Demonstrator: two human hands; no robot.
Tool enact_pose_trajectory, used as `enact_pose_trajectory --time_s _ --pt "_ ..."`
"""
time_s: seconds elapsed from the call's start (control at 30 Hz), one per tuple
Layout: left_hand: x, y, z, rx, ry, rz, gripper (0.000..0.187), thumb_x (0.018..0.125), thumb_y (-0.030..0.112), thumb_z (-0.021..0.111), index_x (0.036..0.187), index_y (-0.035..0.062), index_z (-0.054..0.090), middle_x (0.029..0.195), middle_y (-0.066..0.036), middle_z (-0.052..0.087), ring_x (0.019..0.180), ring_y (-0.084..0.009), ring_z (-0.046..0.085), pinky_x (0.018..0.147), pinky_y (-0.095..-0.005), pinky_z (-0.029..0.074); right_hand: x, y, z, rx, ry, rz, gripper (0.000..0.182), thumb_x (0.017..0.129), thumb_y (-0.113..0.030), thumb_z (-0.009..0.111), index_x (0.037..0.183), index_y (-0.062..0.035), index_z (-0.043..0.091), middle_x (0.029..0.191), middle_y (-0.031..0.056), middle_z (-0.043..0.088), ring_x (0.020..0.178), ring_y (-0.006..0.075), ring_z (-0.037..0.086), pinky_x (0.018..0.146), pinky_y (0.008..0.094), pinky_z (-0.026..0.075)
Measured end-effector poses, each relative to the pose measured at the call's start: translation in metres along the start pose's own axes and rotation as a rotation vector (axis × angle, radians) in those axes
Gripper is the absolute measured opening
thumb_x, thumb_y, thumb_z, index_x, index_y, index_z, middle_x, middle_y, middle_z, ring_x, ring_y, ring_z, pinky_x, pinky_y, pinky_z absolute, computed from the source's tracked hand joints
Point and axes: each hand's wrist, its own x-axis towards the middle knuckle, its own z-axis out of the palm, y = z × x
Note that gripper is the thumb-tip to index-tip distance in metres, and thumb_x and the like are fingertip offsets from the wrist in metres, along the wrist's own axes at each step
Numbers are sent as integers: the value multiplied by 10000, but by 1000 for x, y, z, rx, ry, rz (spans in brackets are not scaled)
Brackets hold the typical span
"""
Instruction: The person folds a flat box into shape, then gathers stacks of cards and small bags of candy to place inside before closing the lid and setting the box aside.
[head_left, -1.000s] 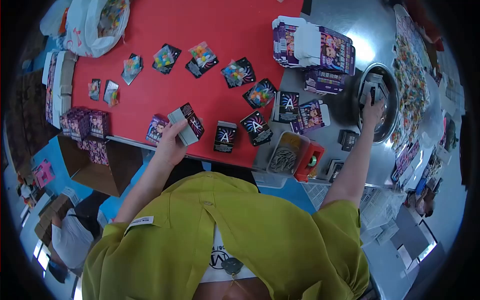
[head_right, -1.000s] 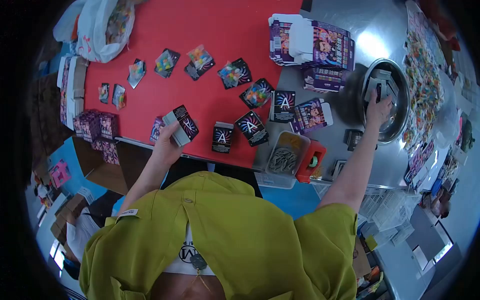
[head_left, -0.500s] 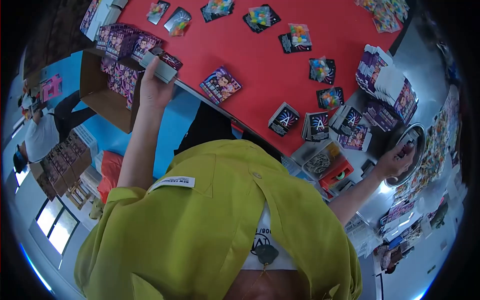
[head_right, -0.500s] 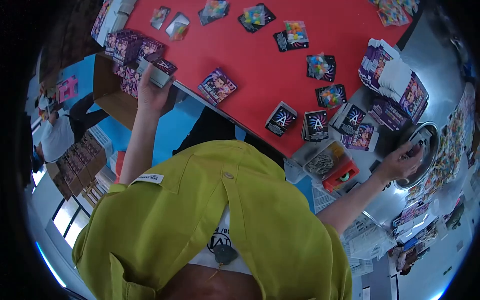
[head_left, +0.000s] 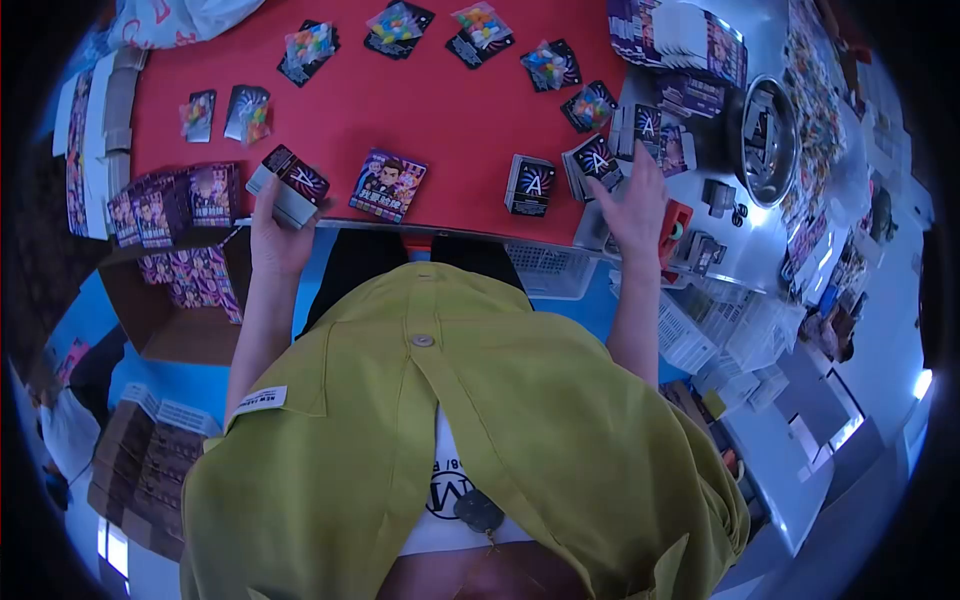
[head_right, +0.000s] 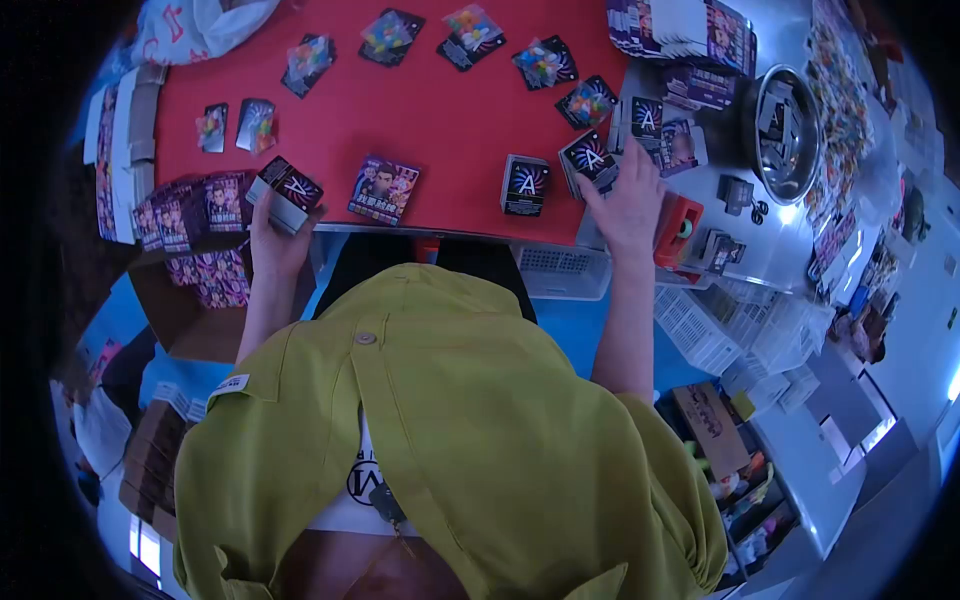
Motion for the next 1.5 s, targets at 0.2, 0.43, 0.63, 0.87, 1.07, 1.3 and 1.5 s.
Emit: enact_pose_trajectory --time_s 0.2,0.43,0.63,0.87,1.07,1.3,1.5 --pt "13 -1 5 109 -153 -120 378 872 285 584 1174 66 522 1061 -121 627 981 -273 613 824 -488 504 -1 0 49 -5 -115 186 840 719 -392 701 1370 -28 315 1196 190 489 1110 351 482 939 477 361" --pt "17 -23 27 195 -248 -200 287 869 192 563 1116 51 528 994 -82 633 919 -230 625 769 -445 525 -12 18 50 94 60 141 800 681 -340 732 1312 -2 375 1083 153 535 1032 295 515 905 431 371" --pt "18 -51 72 230 -204 -223 328 855 204 581 1139 52 520 1034 -110 626 977 -256 615 812 -461 521 -12 40 24 235 104 134 784 688 -350 732 1299 -4 385 1117 167 521 1053 317 497 930 429 360" --pt "23 -88 107 251 -196 -252 338 846 191 584 1153 66 515 1053 -109 619 989 -255 610 838 -480 500 1 119 -21 293 359 248 760 648 -300 775 1254 -4 424 1125 177 533 1043 337 507 925 443 372" --pt "14 -109 125 294 -202 -241 350 845 177 576 1172 71 505 1059 -105 620 986 -260 612 812 -483 508 28 262 -50 395 374 564 684 697 -284 763 1253 -27 458 1135 147 591 979 275 600 875 355 459" --pt "4 -127 139 321 -167 -209 352 849 162 564 1183 73 494 1055 -103 617 979 -261 611 791 -506 510 75 380 -44 644 -144 571 633 735 -397 733 1255 -83 555 1202 125 573 1124 240 529 920 329 425" --pt "-1 -137 139 313 -132 -215 339 840 90 566 1170 61 496 1028 -80 608 963 -235 605 834 -528 494 87 413 -26 742 -212 690 551 832 -454 632 1259 -113 564 1215 107 579 1142 203 508 985 312 356"
